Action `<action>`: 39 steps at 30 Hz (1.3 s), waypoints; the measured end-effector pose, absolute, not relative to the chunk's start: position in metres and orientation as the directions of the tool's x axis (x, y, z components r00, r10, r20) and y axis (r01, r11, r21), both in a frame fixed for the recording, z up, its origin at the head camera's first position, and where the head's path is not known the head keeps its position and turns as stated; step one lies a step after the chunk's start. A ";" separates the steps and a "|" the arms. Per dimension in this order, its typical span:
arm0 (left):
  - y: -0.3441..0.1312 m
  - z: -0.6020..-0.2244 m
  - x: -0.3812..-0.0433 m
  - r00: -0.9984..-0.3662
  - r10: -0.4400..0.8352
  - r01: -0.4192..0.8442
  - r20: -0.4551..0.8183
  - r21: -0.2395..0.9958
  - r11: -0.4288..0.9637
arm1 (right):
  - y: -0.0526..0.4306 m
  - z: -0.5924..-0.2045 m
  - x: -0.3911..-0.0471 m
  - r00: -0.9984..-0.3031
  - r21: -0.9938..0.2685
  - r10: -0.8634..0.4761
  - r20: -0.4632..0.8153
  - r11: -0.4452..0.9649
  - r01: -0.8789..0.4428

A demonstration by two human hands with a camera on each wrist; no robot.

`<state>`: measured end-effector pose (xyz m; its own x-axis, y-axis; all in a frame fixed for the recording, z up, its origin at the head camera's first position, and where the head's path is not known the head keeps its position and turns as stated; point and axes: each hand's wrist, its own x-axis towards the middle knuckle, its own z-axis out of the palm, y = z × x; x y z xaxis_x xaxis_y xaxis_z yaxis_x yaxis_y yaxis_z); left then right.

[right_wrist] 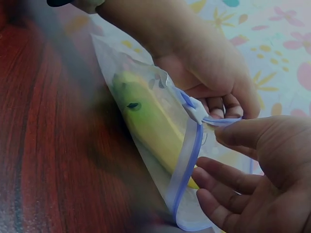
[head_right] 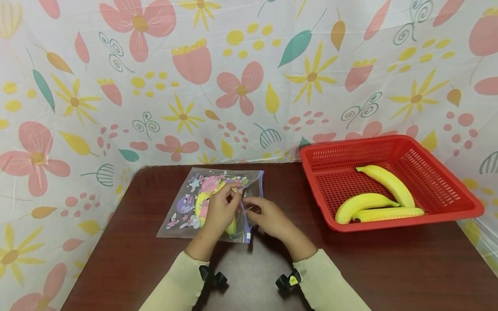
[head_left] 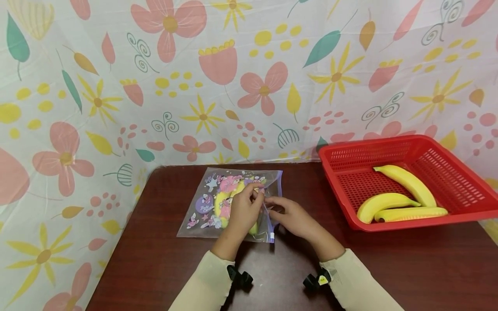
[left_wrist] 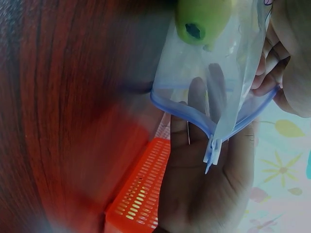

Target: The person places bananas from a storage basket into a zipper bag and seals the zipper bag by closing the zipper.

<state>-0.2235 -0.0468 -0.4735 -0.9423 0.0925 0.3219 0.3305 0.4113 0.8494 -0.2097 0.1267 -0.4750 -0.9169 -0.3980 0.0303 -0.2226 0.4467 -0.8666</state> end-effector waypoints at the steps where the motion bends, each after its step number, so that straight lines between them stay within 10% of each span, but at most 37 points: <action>1: -0.047 -0.473 -0.223 -0.942 0.093 0.331 0.323 0.848 0.414 | 0.127 -0.475 -0.209 -0.917 -0.865 -0.396 0.035 0.448 -0.226; 39: -0.048 -0.472 -0.224 -0.939 0.071 0.335 0.337 0.846 0.414 | 0.150 -0.442 -0.187 -0.909 -0.746 -0.387 0.154 0.557 -0.364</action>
